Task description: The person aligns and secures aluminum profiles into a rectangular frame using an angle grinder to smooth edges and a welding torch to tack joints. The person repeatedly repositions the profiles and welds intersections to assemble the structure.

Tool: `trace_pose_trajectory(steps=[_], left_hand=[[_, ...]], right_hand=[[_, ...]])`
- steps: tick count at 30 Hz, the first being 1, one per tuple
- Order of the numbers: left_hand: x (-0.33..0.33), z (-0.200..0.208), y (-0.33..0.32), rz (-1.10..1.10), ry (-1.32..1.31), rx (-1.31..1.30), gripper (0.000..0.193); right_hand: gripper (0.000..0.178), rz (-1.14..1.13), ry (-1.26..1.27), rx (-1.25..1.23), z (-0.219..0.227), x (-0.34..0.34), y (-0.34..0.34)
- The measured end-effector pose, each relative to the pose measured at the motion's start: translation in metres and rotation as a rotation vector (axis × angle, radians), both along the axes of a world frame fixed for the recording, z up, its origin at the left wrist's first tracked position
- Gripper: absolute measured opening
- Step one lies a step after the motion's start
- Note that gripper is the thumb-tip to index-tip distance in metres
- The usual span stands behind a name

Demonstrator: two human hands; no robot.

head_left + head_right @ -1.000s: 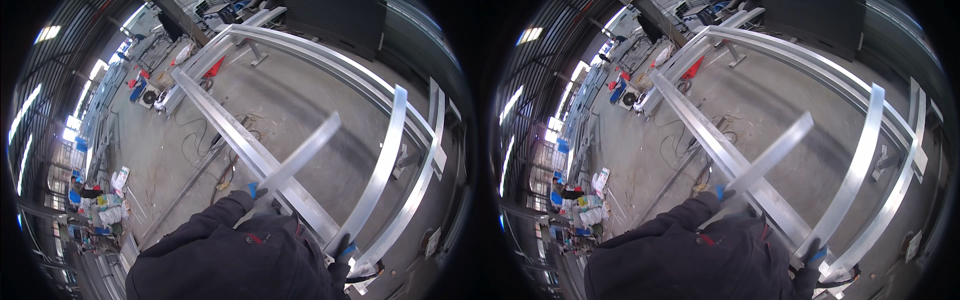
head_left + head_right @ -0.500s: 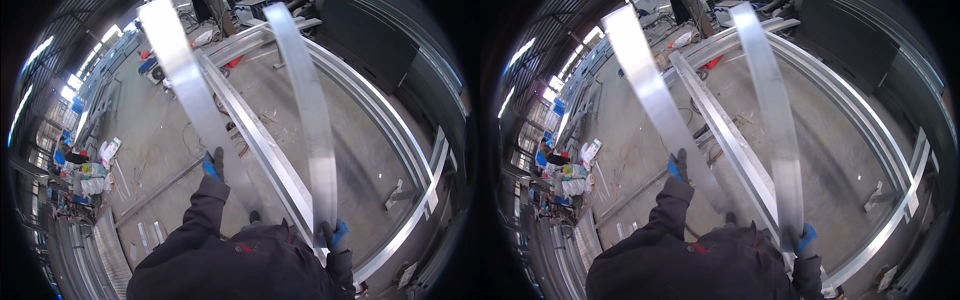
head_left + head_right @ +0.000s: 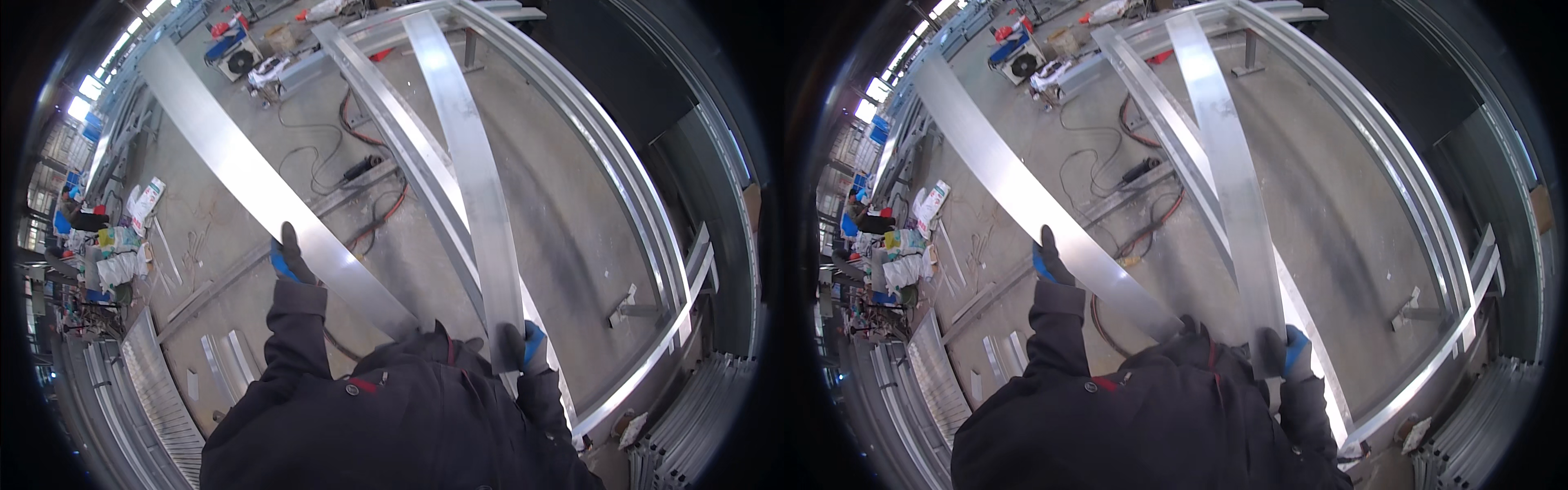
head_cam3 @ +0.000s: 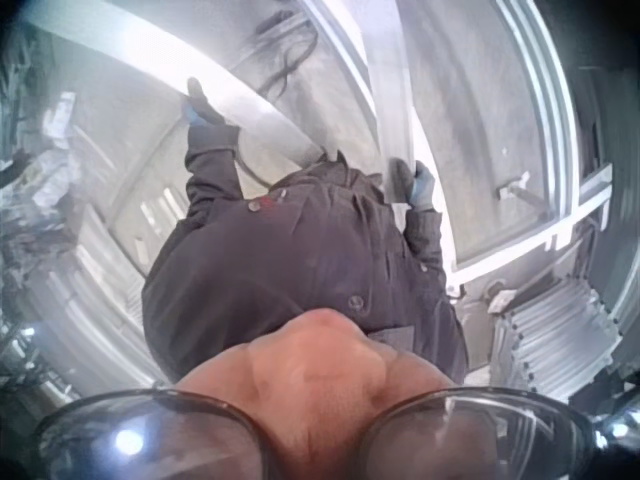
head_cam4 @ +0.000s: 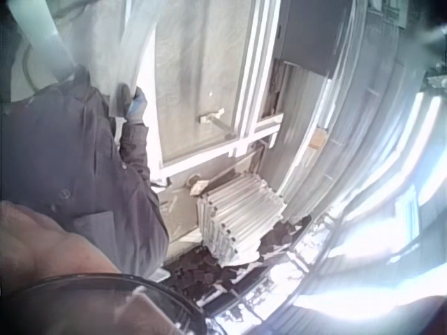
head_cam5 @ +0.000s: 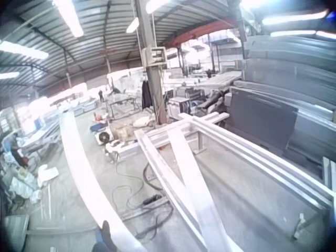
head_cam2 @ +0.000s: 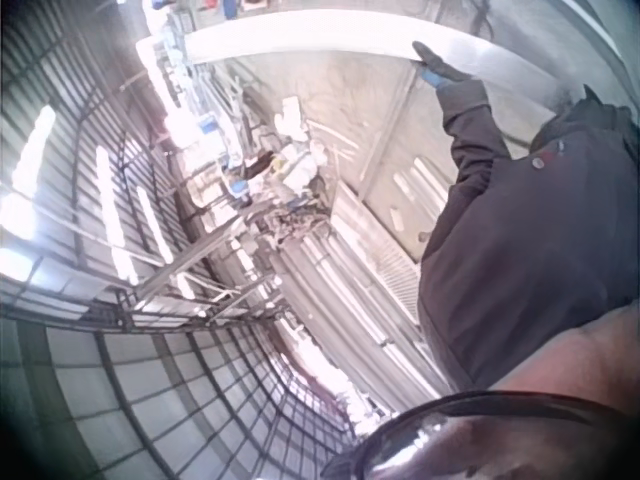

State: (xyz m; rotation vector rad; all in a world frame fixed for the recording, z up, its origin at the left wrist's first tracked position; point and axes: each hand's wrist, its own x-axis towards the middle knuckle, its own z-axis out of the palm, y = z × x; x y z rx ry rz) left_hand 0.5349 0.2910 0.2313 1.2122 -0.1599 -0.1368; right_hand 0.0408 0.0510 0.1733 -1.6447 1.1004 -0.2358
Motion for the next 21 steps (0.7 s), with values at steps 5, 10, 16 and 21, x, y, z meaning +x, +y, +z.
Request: trace_pose_trajectory(steps=[5,10,16,21], left_hand=[[0.065,-0.011,0.061,0.095,0.050,0.069,0.067],[0.079,-0.018,0.071,0.053,0.083,0.019,0.066],[0.072,-0.018,0.054,-0.008,0.082,-0.078,0.065],[0.070,-0.017,0.041,-0.014,0.147,-0.044,0.073]], right_hand=[[0.045,-0.110,-0.009,0.193,-0.007,0.054,0.025],[0.043,-0.138,-0.033,0.163,-0.010,0.073,0.028],[0.041,-0.104,-0.001,0.103,0.021,0.084,0.034],[0.040,0.014,-0.062,0.116,0.059,0.117,0.036]])
